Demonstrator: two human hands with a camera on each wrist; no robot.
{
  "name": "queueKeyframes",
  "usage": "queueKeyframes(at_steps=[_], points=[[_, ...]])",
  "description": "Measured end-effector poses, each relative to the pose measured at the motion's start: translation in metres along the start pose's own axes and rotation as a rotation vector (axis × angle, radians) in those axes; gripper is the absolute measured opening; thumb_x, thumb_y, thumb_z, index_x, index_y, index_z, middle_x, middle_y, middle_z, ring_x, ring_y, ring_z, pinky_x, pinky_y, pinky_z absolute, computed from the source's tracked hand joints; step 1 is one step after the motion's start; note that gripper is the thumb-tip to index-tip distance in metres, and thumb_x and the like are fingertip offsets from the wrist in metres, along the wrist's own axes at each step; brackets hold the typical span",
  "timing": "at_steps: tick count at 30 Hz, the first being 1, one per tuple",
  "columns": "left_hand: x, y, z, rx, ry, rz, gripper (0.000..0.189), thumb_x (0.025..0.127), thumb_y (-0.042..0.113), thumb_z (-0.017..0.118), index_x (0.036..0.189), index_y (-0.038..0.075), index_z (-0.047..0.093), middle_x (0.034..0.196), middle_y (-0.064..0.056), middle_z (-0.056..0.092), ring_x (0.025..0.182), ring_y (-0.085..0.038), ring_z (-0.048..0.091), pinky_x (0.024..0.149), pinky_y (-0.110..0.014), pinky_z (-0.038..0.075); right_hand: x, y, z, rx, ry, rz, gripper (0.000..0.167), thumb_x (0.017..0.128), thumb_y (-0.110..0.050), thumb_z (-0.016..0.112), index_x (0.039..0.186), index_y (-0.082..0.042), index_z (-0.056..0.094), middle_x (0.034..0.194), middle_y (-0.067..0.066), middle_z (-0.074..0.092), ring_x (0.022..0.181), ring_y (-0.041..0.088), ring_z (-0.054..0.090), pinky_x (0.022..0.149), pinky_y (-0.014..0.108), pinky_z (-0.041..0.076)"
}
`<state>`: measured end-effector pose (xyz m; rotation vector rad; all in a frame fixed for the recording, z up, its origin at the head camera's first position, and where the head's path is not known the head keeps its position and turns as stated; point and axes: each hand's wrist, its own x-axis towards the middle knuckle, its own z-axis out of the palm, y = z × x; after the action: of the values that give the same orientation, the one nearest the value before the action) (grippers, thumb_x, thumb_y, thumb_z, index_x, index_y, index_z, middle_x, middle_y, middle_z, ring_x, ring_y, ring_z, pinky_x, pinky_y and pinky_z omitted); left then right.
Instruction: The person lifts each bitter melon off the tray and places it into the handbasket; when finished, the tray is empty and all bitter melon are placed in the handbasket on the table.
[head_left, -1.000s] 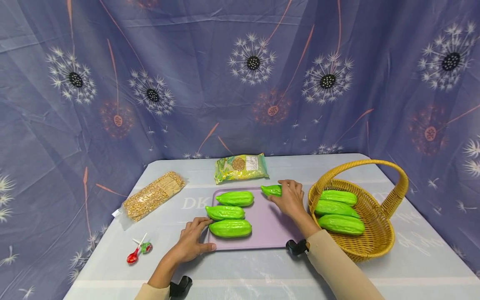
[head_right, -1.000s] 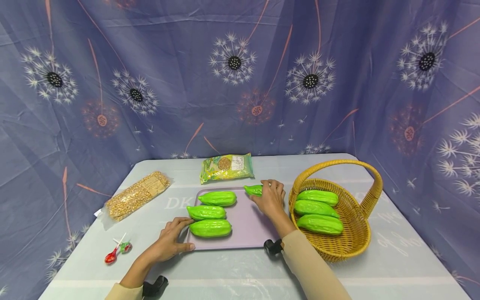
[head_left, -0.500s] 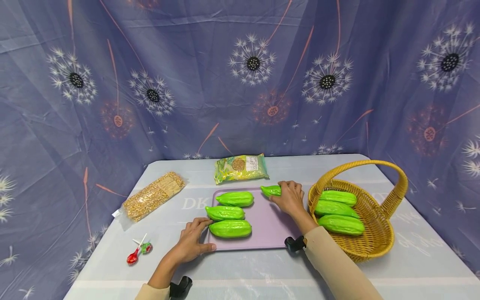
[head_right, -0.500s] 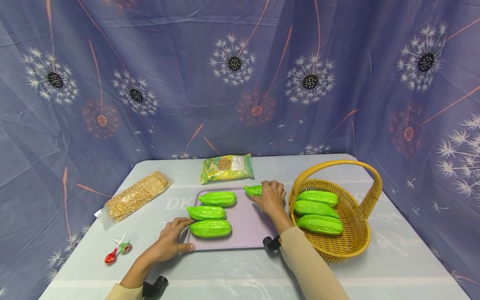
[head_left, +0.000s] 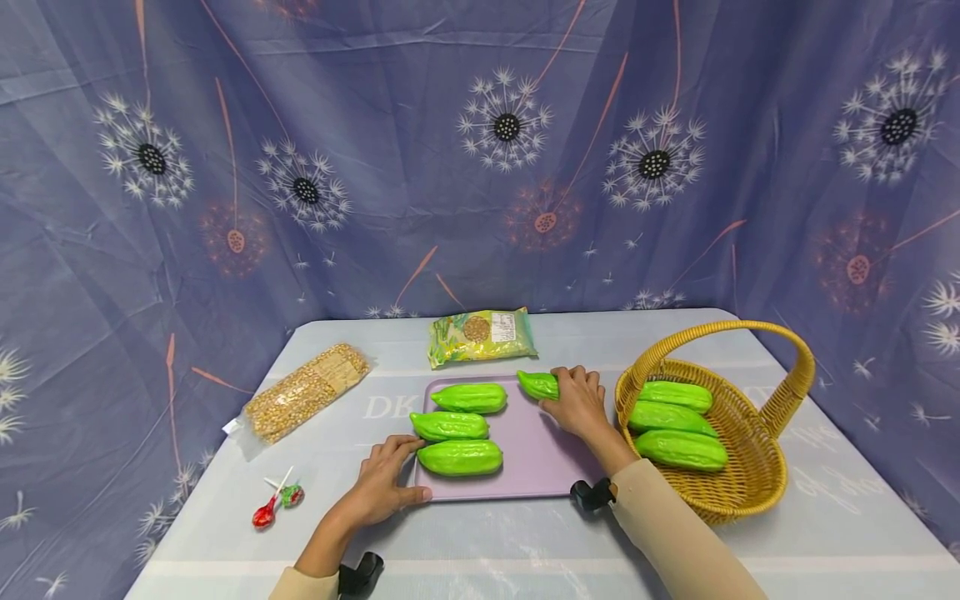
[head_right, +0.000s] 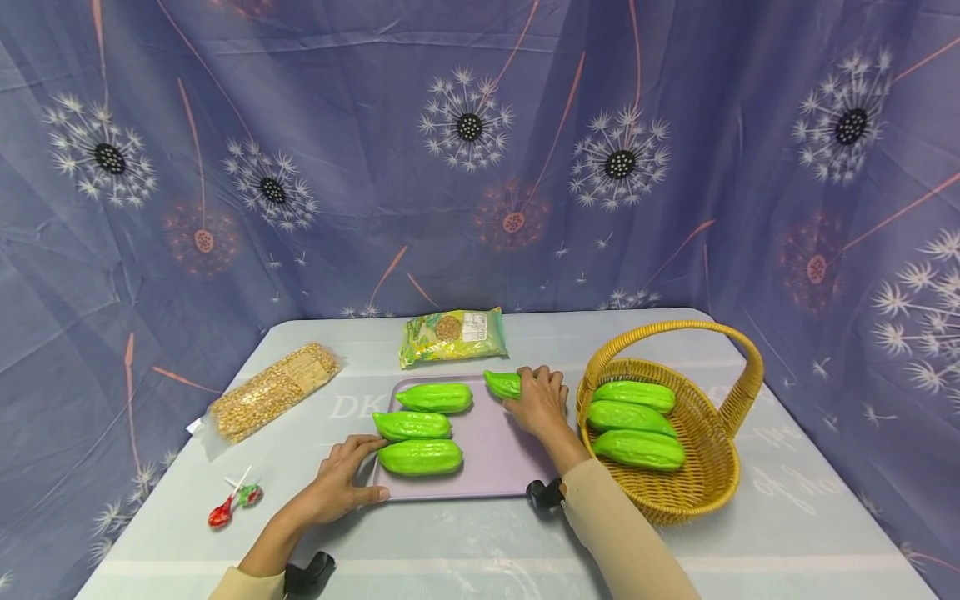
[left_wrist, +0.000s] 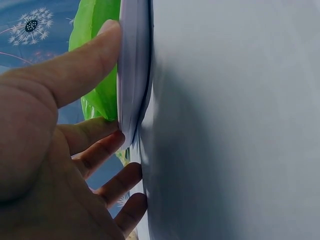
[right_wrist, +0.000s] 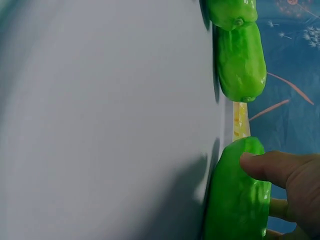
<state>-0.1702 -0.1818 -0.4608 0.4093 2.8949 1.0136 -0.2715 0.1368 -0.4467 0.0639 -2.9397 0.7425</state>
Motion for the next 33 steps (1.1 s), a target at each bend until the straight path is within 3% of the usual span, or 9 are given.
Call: queueKeyframes(at_steps=[6,33], points=[[0.001,0.001,0.0,-0.005,-0.005,-0.005,0.07,0.071,0.032,0.08,0.131,0.011,0.052,0.134,-0.007,0.046,0.119,-0.03,0.038,0.096,-0.051,0.025,-0.004,0.001,0.005,-0.046,-0.002,-0.01,0.062,0.076,-0.031,0.075,0.13,-0.008,0.053,0.124,0.023,0.051,0.117,0.045,0.039,0.091,0.053,0.03],[0.001,-0.001,0.0,-0.012,-0.003,-0.013,0.069,0.072,0.03,0.08,0.132,0.01,0.051,0.135,-0.007,0.045,0.121,-0.03,0.038,0.098,-0.05,0.024,-0.016,0.001,0.006,-0.046,0.027,-0.082,0.065,0.075,-0.03,0.075,0.13,-0.002,0.053,0.117,0.02,0.054,0.11,0.038,0.045,0.09,0.051,0.037]])
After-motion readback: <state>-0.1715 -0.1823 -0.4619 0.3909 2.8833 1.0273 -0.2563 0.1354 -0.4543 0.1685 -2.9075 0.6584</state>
